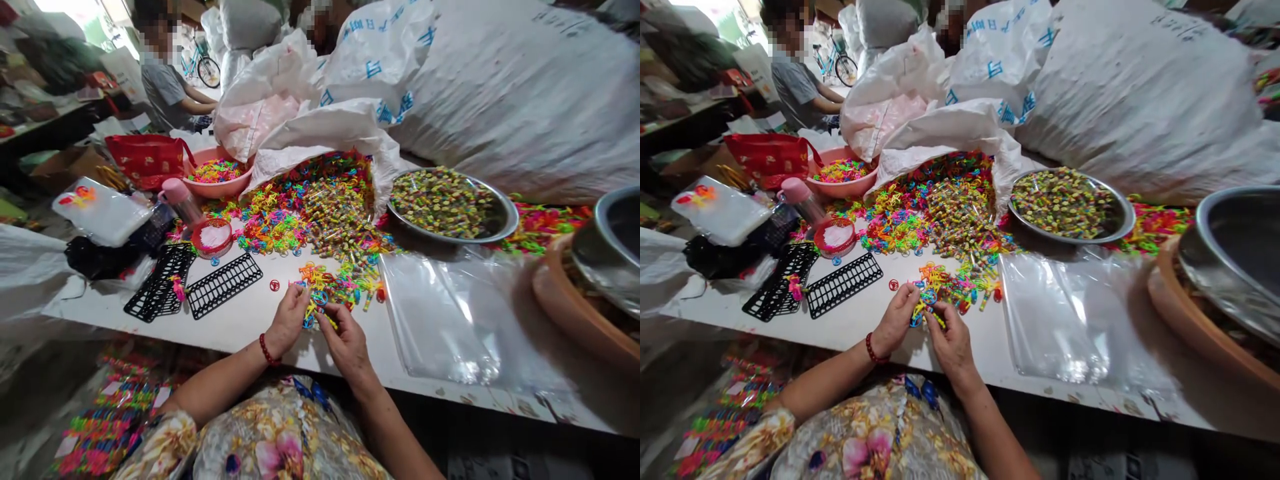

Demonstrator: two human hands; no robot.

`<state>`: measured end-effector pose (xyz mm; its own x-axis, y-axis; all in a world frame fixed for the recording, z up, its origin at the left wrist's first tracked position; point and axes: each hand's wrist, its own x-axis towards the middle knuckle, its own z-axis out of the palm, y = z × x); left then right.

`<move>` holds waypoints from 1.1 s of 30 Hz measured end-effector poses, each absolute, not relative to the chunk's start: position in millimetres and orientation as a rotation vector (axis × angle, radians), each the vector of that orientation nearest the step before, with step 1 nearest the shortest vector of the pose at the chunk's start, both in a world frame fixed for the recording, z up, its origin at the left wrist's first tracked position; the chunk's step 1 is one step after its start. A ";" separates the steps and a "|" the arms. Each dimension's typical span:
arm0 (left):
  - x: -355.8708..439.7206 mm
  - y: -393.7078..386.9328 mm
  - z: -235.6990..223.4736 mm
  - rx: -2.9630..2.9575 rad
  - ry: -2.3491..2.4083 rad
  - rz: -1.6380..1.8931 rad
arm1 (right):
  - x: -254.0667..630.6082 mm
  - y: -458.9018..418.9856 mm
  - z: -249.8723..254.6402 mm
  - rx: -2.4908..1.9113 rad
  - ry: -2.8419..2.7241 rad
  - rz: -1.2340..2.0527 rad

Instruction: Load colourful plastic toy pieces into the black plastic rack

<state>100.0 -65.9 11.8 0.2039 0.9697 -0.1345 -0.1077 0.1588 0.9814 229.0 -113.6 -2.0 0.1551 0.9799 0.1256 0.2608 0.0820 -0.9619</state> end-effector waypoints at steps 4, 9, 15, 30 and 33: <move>98.5 -64.0 6.0 1.179 1.080 0.986 | 226.2 -115.6 -2.1 -1.417 -1.269 0.855; 96.2 -64.7 5.6 1.304 1.114 0.979 | 225.1 -117.1 -7.8 -1.394 -1.203 0.881; 93.9 -64.9 5.8 1.403 1.191 0.927 | 226.5 -117.5 -13.9 -1.306 -1.212 0.785; 98.7 -68.6 10.0 1.313 1.258 0.992 | 224.6 -117.2 -5.7 -1.301 -0.949 1.162; 99.8 -68.9 4.2 1.286 1.221 0.998 | 225.8 -116.3 -6.2 -1.317 -0.913 1.172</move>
<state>99.8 -68.9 4.2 0.1302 0.9876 -0.0879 0.1100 0.0738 0.9912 225.8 -116.3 -6.2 0.2145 0.9683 -0.1283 -0.1129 -0.1060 -0.9879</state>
